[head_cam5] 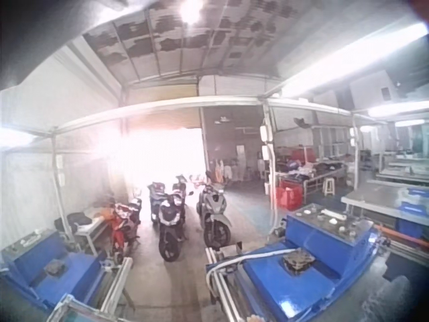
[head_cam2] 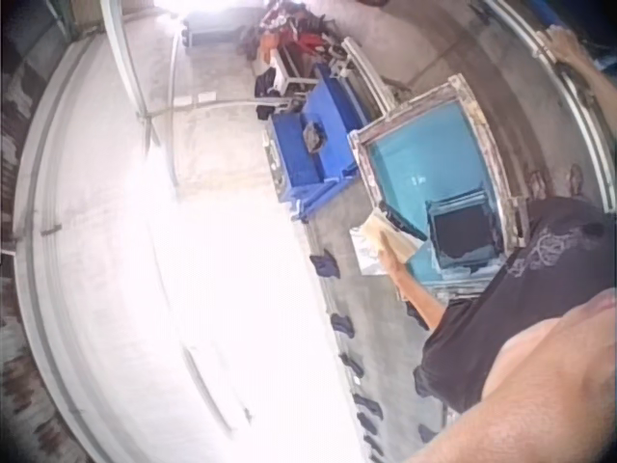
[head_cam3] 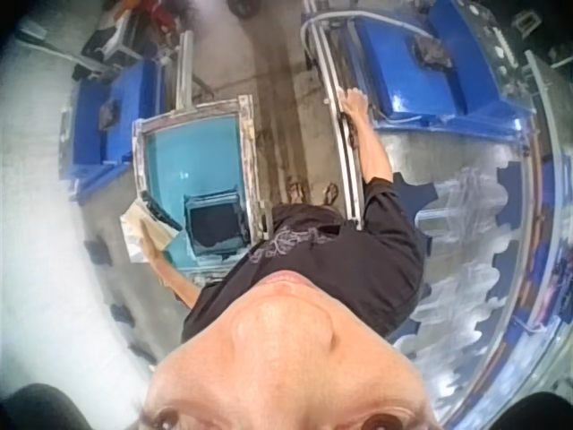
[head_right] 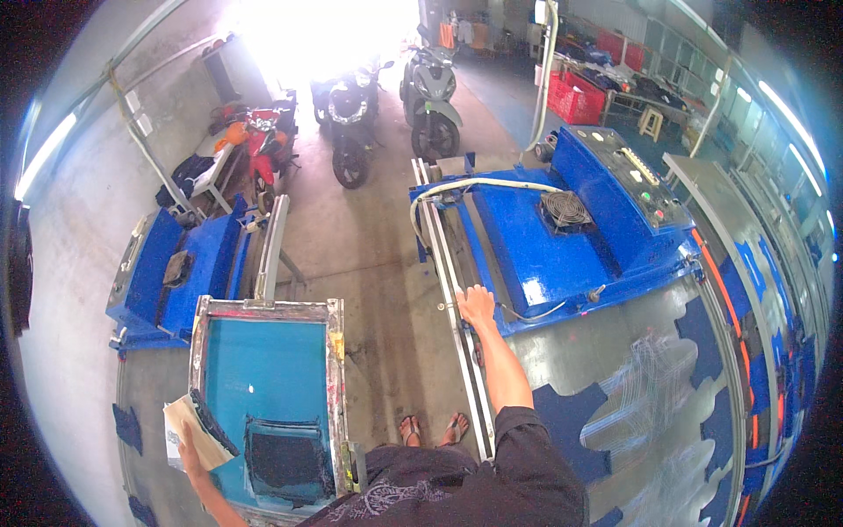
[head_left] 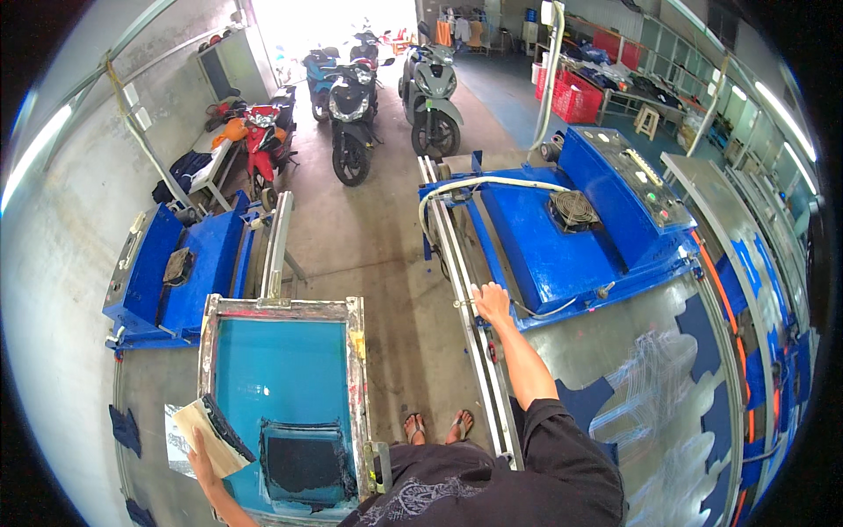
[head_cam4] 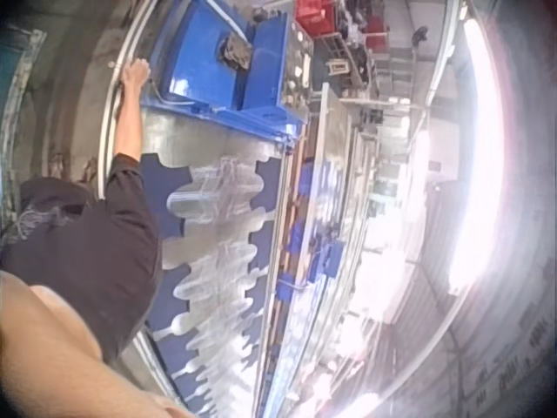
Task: The person uses a squeegee to pull dark ink across a screen-printing frame, applying it to a series of blue garments laid out on a conveyor. After completing a pass, the person lifts the frame and walks to a different section of the line to continue printing.
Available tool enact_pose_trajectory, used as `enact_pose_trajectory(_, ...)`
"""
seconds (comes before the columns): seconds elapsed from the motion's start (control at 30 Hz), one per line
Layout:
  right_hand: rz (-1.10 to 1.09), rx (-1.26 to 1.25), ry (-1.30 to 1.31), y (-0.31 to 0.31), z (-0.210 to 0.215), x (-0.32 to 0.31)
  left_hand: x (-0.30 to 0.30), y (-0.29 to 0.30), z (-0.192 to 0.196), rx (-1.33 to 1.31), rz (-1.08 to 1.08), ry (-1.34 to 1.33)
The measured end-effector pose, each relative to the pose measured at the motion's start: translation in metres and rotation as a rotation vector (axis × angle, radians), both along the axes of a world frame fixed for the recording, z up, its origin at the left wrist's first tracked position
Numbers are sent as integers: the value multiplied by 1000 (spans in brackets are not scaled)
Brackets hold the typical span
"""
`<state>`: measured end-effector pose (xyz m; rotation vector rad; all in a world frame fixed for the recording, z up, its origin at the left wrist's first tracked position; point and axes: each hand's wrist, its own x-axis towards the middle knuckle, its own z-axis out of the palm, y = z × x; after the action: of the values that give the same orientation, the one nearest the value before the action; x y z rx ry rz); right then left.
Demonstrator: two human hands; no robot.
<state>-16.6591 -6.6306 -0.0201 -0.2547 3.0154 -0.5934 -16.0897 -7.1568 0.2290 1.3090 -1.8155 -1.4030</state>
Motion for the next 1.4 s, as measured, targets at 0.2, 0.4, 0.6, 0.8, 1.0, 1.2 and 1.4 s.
enact_pose_trajectory(0.2,-1,-9,148,13,-20,14,-33,-9,-10,-154,60,-119)
enact_pose_trajectory(0.4,-106,-83,206,42,-28,93,-93,36,-45,-181,24,-159)
enact_pose_trajectory(0.6,-151,-71,157,63,-12,183,-116,60,-60,-156,-43,-134)
enact_pose_trajectory(0.8,-183,-204,-131,141,79,225,-129,60,-72,-150,-47,-118)
enact_pose_trajectory(1.0,-762,224,1050,374,216,193,-142,39,-63,-194,-63,-136)
enact_pose_trajectory(1.2,-1197,413,386,503,254,195,-130,-18,-30,-194,-41,-104)
enact_pose_trajectory(1.4,-1268,586,464,553,232,233,-96,-53,5,-172,0,-101)
